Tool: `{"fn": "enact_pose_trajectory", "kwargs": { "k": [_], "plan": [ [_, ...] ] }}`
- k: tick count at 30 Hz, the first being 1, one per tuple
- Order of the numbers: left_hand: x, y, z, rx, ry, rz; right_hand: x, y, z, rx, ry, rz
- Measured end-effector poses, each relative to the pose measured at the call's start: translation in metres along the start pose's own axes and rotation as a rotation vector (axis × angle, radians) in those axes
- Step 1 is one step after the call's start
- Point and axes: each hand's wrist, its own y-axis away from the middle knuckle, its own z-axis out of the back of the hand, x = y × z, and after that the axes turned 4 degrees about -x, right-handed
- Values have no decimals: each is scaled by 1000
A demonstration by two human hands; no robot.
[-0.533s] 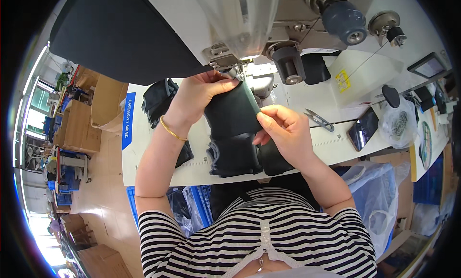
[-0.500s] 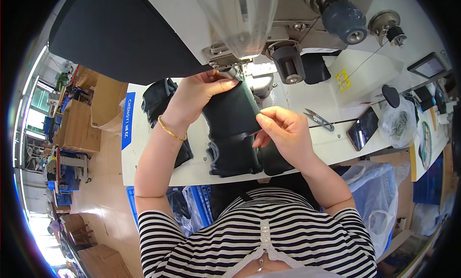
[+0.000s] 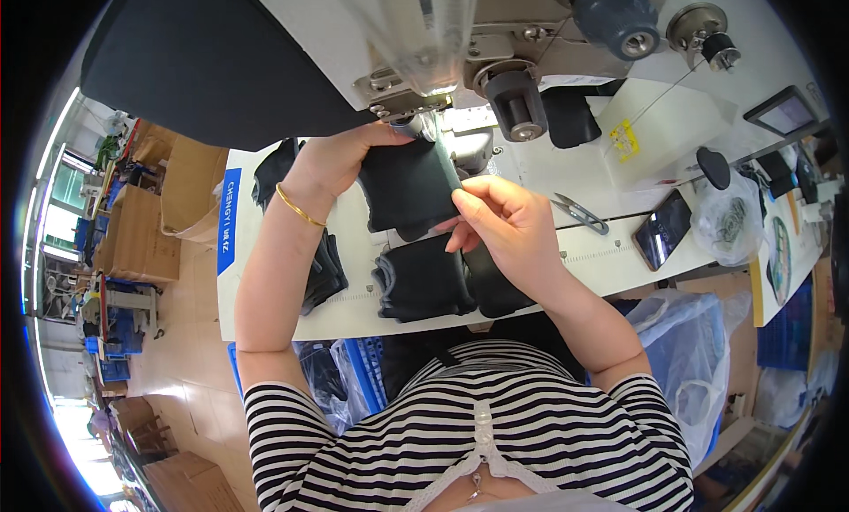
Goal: Aligning and sewing together small black leather or synthetic upper segments using an industrial sewing machine.
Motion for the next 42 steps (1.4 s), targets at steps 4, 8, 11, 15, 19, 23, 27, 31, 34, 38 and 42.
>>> {"fn": "enact_pose_trajectory", "kwargs": {
  "k": [4, 8, 11, 15, 19, 23, 27, 31, 34, 38, 42],
  "plan": [
    [7, -10, 9, 17, -14, -263, -1, -5, -1, -11, -37, 7],
    [6, -25, 27, 26, -95, -260, 0, -13, -3, -14, -48, 18],
    [7, -42, 60, 286, 30, -358, 2, -18, -8, -29, -57, -1],
    [12, -43, 43, -86, -624, -713, -2, -23, -11, -24, -84, 29],
    [32, 2, -5, -410, -840, -1130, 1, -23, -10, -19, -58, 5],
    [60, 44, -29, -263, -803, -1110, -9, -17, -7, -43, 37, 124],
    [60, 46, -36, -319, -775, -1067, -10, -10, -1, -110, 260, 318],
    [57, 49, -36, -324, -827, -1185, -11, -13, 2, -76, 406, 417],
    [55, 49, -40, -377, -1004, -1400, -11, -14, 0, -82, 237, 394],
    [55, 47, -43, -386, -1143, -1577, 2, -13, 4, -56, 287, 272],
    [55, 46, -42, -374, -1219, -1680, 2, -14, 3, -20, 239, 224]
  ]
}}
